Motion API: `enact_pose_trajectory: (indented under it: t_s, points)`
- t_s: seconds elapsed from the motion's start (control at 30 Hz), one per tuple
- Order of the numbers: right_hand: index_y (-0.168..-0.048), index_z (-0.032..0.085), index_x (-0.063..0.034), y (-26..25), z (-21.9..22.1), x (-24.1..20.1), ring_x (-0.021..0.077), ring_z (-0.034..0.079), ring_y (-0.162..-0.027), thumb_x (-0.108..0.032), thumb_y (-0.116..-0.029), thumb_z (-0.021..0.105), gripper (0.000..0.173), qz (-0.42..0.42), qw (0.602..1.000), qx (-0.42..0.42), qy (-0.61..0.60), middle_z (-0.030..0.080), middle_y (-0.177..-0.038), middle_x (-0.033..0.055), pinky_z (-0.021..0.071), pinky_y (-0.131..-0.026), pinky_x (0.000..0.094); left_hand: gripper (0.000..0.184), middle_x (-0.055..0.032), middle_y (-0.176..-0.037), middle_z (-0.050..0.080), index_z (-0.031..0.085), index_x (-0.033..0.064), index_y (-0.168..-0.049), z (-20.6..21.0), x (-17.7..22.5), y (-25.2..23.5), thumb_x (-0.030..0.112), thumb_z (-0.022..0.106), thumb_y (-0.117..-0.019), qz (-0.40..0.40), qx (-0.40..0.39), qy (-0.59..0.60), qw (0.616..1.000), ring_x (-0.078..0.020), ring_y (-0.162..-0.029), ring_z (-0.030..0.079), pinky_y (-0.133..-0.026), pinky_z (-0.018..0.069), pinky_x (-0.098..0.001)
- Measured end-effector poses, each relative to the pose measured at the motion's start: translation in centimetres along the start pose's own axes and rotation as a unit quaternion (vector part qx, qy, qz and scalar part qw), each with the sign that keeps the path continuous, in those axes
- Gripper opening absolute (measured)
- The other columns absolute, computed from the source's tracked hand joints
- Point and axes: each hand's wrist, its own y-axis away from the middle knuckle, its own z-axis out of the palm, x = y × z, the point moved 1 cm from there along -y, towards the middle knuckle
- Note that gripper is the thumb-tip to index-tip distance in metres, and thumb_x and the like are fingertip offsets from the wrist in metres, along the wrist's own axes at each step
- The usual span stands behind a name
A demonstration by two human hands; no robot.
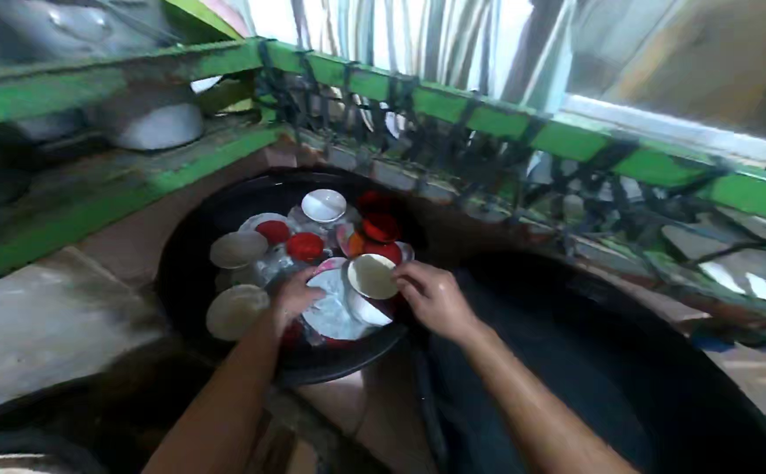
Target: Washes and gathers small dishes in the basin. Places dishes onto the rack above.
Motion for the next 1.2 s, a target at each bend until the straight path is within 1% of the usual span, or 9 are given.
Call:
enact_pose_trajectory:
  t_s: [0.13, 0.27, 0.4, 0.5, 0.6, 0.73, 0.97, 1.1, 1.2]
  points:
    - [-0.121, 0.069, 0.0002, -5.8, 5.0, 0.6, 0.0321, 0.067, -0.114, -0.001, -0.0988, 0.058, 0.025, 0.073, 0.996, -0.053, 0.008, 0.067, -0.124, 0.0197, 0.0556, -0.100, 0.0501, 0.038, -0.0233, -0.129, 0.066, 0.063, 0.0034, -0.135, -1.0, 0.5, 0.9, 0.019, 0.067, -0.1006, 0.023, 0.090, -0.042, 0.995, -0.0379, -0.122, 0.063, -0.107, 0.0465, -0.0603]
    - [-0.124, 0.068, -0.0021, -8.8, 6.7, 0.2, 0.0316, 0.066, -0.115, -0.011, -0.0978, 0.066, 0.028, 0.082, 0.996, -0.044, 0.008, 0.066, -0.123, 0.0197, 0.0545, -0.100, 0.0498, 0.029, -0.0198, -0.102, 0.073, 0.071, 0.0046, -0.112, -3.4, 2.0, 2.2, 0.030, 0.071, -0.0985, 0.056, 0.187, -0.063, 0.979, -0.0372, -0.098, 0.071, -0.091, 0.0534, -0.0622]
    - [-0.149, 0.049, -0.0098, -11.0, 8.6, 0.1, 0.0382, 0.056, -0.130, -0.033, -0.0850, 0.085, 0.077, 0.153, 0.983, -0.091, -0.036, 0.056, -0.141, 0.0230, 0.0472, -0.108, 0.0592, 0.030, -0.0152, -0.101, 0.072, 0.070, 0.0046, -0.109, -5.3, 2.5, 1.7, 0.026, 0.080, -0.0919, 0.128, 0.226, 0.029, 0.965, -0.0281, -0.095, 0.070, -0.089, 0.0561, -0.0548]
    - [-0.134, 0.064, -0.0060, -11.6, 9.2, 0.4, 0.0327, 0.073, -0.096, -0.030, -0.0929, 0.078, 0.050, 0.193, 0.977, -0.063, -0.067, 0.073, -0.110, 0.0193, 0.0580, -0.089, 0.0574, 0.040, -0.0157, -0.110, 0.071, 0.066, 0.0035, -0.119, -5.9, 2.7, 0.8, 0.019, 0.084, -0.0876, 0.139, 0.187, 0.075, 0.970, -0.0261, -0.101, 0.070, -0.093, 0.0562, -0.0506]
    - [-0.123, 0.068, -0.0045, -11.1, 8.5, 1.1, 0.0285, 0.075, -0.085, -0.028, -0.0971, 0.073, 0.035, 0.221, 0.969, 0.013, -0.109, 0.074, -0.101, 0.0166, 0.0634, -0.080, 0.0536, 0.064, -0.0178, -0.127, 0.068, 0.056, 0.0053, -0.141, -6.3, 0.9, -0.5, 0.016, 0.085, -0.0847, 0.088, 0.091, 0.026, 0.992, -0.0295, -0.118, 0.066, -0.104, 0.0526, -0.0532]
    - [-0.113, 0.068, -0.0026, -9.5, 6.4, 1.7, 0.0211, 0.073, -0.083, -0.024, -0.0984, 0.071, 0.026, 0.200, 0.954, 0.156, -0.159, 0.073, -0.096, 0.0123, 0.0638, -0.077, 0.0458, 0.035, -0.0218, -0.119, 0.070, 0.067, 0.0038, -0.128, -6.4, -0.4, -0.8, 0.019, 0.073, -0.0964, 0.037, 0.099, -0.046, 0.993, -0.0371, -0.114, 0.067, -0.102, 0.0496, -0.0614]
    - [-0.117, 0.063, -0.0021, -8.3, 5.9, 0.2, 0.0101, 0.072, -0.090, -0.011, -0.0993, 0.065, 0.020, 0.111, 0.909, 0.273, -0.295, 0.073, -0.098, 0.0030, 0.0628, -0.084, 0.0327, 0.029, -0.0145, -0.107, 0.070, 0.065, 0.0025, -0.123, -8.6, 5.7, 1.3, 0.023, 0.060, -0.1034, 0.177, 0.272, 0.120, 0.938, -0.0198, -0.099, 0.068, -0.091, 0.0557, -0.0446]
    - [-0.126, 0.062, -0.0040, -9.6, 6.5, -0.7, 0.0127, 0.072, -0.092, -0.012, -0.1016, 0.062, 0.025, 0.128, 0.895, 0.246, -0.350, 0.073, -0.103, 0.0051, 0.0629, -0.084, 0.0342, 0.032, -0.0079, -0.103, 0.070, 0.065, 0.0029, -0.121, -7.1, 8.7, 0.5, 0.026, 0.046, -0.1104, 0.232, 0.200, 0.241, 0.921, -0.0117, -0.093, 0.068, -0.087, 0.0588, -0.0348]
    - [-0.122, 0.067, -0.0036, -8.4, 6.1, 0.5, 0.0161, 0.073, -0.089, -0.011, -0.0995, 0.065, 0.024, 0.176, 0.881, 0.248, -0.363, 0.074, -0.101, 0.0078, 0.0637, -0.080, 0.0373, 0.072, -0.0100, -0.119, 0.071, 0.061, 0.0058, -0.134, -6.6, 7.8, -0.3, 0.054, 0.014, -0.1106, 0.165, 0.072, 0.302, 0.936, -0.0172, -0.110, 0.068, -0.097, 0.0565, -0.0410]
